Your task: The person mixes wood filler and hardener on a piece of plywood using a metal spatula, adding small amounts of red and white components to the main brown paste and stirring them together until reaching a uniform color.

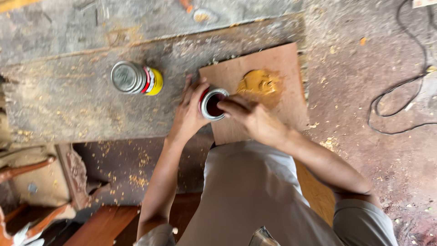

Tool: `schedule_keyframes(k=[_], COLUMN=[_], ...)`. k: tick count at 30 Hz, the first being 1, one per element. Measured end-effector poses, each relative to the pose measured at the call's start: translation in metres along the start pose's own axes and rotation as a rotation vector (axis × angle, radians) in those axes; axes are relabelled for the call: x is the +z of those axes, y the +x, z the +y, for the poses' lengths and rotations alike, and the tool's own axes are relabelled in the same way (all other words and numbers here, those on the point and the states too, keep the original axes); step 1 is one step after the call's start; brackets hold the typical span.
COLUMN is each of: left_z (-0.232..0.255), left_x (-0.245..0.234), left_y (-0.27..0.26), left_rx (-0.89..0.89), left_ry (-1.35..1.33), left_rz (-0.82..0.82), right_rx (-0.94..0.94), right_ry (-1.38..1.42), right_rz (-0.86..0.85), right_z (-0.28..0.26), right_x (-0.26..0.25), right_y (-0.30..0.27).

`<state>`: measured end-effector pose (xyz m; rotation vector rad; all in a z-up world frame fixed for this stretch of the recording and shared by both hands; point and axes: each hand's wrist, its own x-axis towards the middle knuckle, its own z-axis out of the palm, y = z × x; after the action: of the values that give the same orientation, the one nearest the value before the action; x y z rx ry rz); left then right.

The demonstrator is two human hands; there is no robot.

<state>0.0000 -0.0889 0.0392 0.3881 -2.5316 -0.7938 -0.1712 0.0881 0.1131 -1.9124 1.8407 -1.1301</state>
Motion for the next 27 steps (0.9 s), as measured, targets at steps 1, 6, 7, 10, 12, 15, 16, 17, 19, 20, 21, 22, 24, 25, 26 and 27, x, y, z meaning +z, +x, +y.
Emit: schedule_keyframes(k=[1,6,7,10,12,15,16,17,19,20,21,22,24,25,26,27], left_z=[-0.002,-0.006,-0.007,-0.007,-0.01,-0.011,-0.01,-0.009,-0.007,-0.007,-0.006,-0.006,-0.006,-0.007,-0.009,-0.009], left_x=[0.001,0.003,0.003,0.005,0.006,0.005,0.004,0.005,0.003,0.003,0.003,0.003,0.004,0.003,0.003,0.002], left_y=[0.004,-0.001,-0.001,-0.003,-0.002,-0.002,-0.002,-0.001,0.001,0.001,0.002,0.002,0.001,0.003,0.004,0.002], left_rx=[-0.018,-0.011,-0.019,-0.032,-0.007,0.0,-0.004,-0.007,-0.002,0.007,0.015,0.024,0.038,0.042,0.043,0.044], left_ry=[-0.013,-0.028,-0.018,0.019,0.056,0.017,0.012,0.007,0.015,0.029,0.042,0.039,0.036,0.036,0.036,0.035], left_rz=[-0.022,-0.035,-0.046,-0.073,-0.079,-0.079,-0.081,-0.084,-0.089,-0.09,-0.091,-0.093,-0.096,-0.099,-0.106,-0.113], right_rx=[-0.003,-0.03,-0.02,0.012,0.019,0.003,-0.006,-0.001,0.01,0.002,-0.006,-0.014,0.028,0.047,0.171,0.292], right_ry=[0.032,-0.008,0.016,-0.021,0.007,0.027,0.029,0.028,0.024,0.003,-0.018,-0.037,0.051,0.097,0.086,0.075], right_rz=[-0.019,0.03,0.058,0.037,0.03,0.026,0.027,0.048,0.089,0.088,0.087,0.085,0.072,0.064,-0.041,-0.149], right_z=[0.0,-0.002,-0.001,0.005,0.004,0.003,0.003,0.003,0.005,0.006,0.006,0.006,0.006,0.005,0.005,0.006], right_x=[-0.002,-0.005,-0.005,0.003,0.009,0.007,0.003,0.0,-0.005,-0.004,-0.001,0.002,0.006,0.008,0.009,0.005], right_y=[0.001,-0.007,-0.009,-0.007,-0.007,-0.009,-0.01,-0.011,-0.011,-0.01,-0.008,-0.007,-0.008,-0.007,-0.009,-0.01])
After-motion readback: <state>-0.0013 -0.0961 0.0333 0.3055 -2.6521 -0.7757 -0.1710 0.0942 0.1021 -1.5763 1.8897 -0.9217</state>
